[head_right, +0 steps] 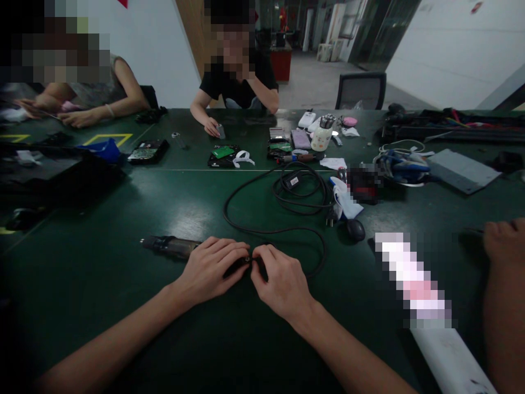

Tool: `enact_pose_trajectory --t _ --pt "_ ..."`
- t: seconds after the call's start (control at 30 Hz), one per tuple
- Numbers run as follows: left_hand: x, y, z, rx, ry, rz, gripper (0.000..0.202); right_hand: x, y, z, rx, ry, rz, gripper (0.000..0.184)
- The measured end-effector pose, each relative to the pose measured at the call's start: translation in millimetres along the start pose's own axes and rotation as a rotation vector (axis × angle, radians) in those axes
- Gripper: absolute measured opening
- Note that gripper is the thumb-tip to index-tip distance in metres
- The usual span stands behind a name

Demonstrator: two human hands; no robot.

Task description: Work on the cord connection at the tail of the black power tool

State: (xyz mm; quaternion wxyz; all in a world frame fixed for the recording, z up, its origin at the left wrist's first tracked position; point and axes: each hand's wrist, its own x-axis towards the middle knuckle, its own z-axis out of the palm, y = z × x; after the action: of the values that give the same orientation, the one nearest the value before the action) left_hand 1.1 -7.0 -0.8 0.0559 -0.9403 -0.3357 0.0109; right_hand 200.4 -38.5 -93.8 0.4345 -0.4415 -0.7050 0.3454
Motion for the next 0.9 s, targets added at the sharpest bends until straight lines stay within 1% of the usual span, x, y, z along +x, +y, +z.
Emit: enact_pose_trajectory --t 0.1,0.23,0.3,0.43,0.5,0.63,0.8,0.9 --pt "0.1 0.7 -1.6 -0.032 0.008 0.035 0.02 -0.1 -0.9 -0.4 -0.007 0.001 0.003 0.008" --pt "0.6 0.8 -0.4 0.005 0.034 -0.016 0.015 0.1 -0.3 -0.6 -0.009 -0.006 0.001 0.009" --pt "0.7 1.0 -0.1 0.01 0.029 -0.024 0.016 0.4 0.0 -0.6 -0.009 -0.009 0.002 0.008" --pt "0.2 0.9 -1.1 -0.024 0.008 0.024 0.022 0.7 -0.5 -1.0 -0.009 -0.009 0.008 0.008" --pt "0.3 0.7 -1.0 -0.014 0.016 0.027 0.02 0.8 -1.0 -1.6 -0.011 -0.006 0.001 0.008" --pt "1.3 1.1 -0.6 0.021 0.03 -0.017 0.016 0.8 -1.1 -2.5 -0.007 -0.003 -0.01 0.009" --pt "1.0 1.3 -1.0 -0.002 0.01 0.024 0.021 0.6 0.0 -1.5 -0.016 -0.008 -0.005 0.008" --pt "0.5 0.7 -0.7 0.027 0.014 0.004 0.017 0.2 0.5 -0.3 -0.012 -0.009 -0.002 0.009"
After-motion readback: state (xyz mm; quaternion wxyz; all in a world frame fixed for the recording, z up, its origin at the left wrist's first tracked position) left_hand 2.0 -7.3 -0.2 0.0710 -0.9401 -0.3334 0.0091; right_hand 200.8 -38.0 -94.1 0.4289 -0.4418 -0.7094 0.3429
